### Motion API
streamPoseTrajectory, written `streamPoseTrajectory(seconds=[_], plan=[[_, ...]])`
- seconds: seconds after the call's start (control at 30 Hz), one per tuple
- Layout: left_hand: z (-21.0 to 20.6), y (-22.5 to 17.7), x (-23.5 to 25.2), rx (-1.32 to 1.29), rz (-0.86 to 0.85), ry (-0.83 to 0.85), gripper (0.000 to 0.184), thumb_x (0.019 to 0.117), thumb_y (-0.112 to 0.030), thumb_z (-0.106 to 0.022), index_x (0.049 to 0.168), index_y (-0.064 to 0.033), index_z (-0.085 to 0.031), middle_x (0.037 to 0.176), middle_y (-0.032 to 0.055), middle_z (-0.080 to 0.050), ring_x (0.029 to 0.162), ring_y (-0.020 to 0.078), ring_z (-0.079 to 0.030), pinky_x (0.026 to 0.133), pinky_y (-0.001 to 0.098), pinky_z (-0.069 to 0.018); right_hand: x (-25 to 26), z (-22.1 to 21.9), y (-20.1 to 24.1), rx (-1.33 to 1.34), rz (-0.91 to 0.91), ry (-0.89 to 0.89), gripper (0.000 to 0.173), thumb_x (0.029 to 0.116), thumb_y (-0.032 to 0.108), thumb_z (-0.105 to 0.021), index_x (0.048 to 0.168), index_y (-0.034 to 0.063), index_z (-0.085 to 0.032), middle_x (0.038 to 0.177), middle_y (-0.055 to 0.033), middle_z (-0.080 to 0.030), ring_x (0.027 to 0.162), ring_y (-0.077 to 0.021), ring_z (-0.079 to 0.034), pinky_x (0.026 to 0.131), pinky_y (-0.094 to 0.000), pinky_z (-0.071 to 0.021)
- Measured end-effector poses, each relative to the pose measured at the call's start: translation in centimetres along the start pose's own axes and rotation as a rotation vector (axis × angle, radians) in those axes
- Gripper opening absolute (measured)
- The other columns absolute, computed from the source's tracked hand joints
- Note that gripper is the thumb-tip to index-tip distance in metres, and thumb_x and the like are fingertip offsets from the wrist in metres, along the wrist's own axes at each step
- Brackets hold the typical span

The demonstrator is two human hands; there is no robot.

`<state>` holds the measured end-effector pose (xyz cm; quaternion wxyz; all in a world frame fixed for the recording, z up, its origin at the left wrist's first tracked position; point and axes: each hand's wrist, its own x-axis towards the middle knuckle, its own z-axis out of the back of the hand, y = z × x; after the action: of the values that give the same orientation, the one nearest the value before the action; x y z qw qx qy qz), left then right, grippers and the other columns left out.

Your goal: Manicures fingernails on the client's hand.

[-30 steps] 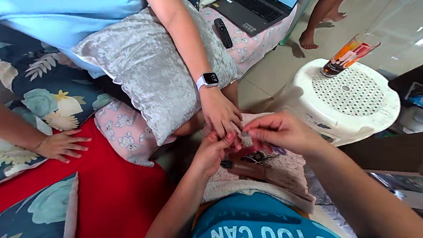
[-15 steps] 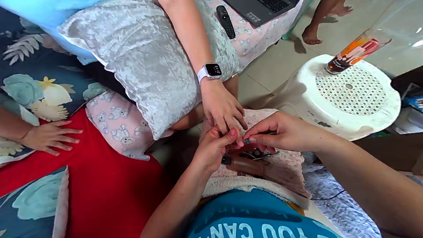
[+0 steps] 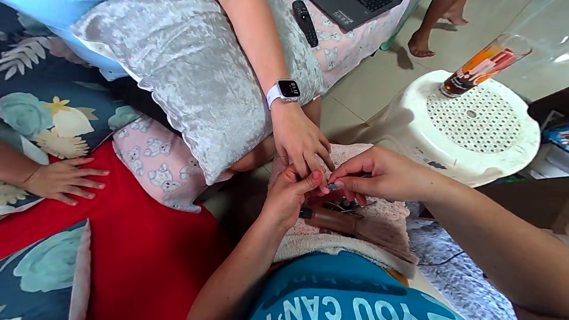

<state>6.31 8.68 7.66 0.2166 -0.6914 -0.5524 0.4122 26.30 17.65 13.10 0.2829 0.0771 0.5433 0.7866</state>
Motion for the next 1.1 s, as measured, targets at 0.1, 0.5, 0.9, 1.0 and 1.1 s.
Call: streamPoseTrajectory(seconds=[0.1, 0.5, 0.9, 1.0, 1.1], plan=[[0.0, 0.0, 0.0, 0.002, -0.003, -0.007, 0.009, 0.0963, 0.007, -0.06, 0.098, -0.0004, -0.064, 0.08, 0.0087, -0.071, 0.073, 0.0142, -0.07, 0.076, 0.0291, -0.0609, 0.0, -0.2, -0.1, 0.004, 0.007, -0.019, 0.015, 0.1012, 0.015, -0.064, 0.1, 0.0085, -0.078, 0.067, 0.0064, -0.068, 0.052, 0.0033, -0.058, 0.047, -0.0122, -0.0483], [0.0, 0.1, 0.1, 0.026, -0.001, 0.0, 0.008, 0.0972, 0.006, -0.059, 0.1, 0.0004, -0.064, 0.08, 0.0082, -0.07, 0.073, 0.0139, -0.07, 0.076, 0.0288, -0.0606, 0.1, 0.1, 0.0, -0.036, 0.012, -0.002, 0.014, 0.1004, 0.014, -0.065, 0.1, 0.0083, -0.078, 0.068, 0.0057, -0.069, 0.053, 0.0027, -0.06, 0.049, -0.0128, -0.0509], [-0.6, 1.2, 1.0, -0.023, -0.014, 0.008, 0.015, 0.0996, 0.004, -0.054, 0.098, -0.0045, -0.065, 0.084, 0.0053, -0.072, 0.078, 0.0127, -0.071, 0.08, 0.0294, -0.0603, 2.1, -2.4, 1.5, 0.451, 0.6, -0.401, 0.019, 0.1047, 0.011, -0.056, 0.112, -0.001, -0.068, 0.073, -0.0018, -0.066, 0.056, -0.0058, -0.06, 0.049, -0.0203, -0.0535], [-0.7, 1.2, 1.1, -0.009, -0.014, -0.016, 0.018, 0.1, 0.006, -0.051, 0.097, -0.0057, -0.064, 0.082, 0.0039, -0.072, 0.075, 0.0108, -0.072, 0.077, 0.0279, -0.0613, 1.4, -4.8, -0.4, 0.436, 0.508, -0.454, 0.019, 0.1039, 0.011, -0.056, 0.114, 0.0006, -0.068, 0.072, -0.0016, -0.065, 0.055, -0.005, -0.06, 0.05, -0.0195, -0.0526], [-0.2, 1.6, 1.5, -0.015, -0.022, 0.023, 0.013, 0.1008, 0.001, -0.054, 0.099, -0.006, -0.065, 0.087, 0.0048, -0.072, 0.079, 0.0119, -0.071, 0.078, 0.0291, -0.0611, -1.2, -6.4, -2.9, 0.541, 0.376, -0.395, 0.022, 0.1057, 0.016, -0.056, 0.117, 0.0023, -0.07, 0.075, 0.0035, -0.066, 0.058, -0.0004, -0.059, 0.052, -0.0161, -0.0519]])
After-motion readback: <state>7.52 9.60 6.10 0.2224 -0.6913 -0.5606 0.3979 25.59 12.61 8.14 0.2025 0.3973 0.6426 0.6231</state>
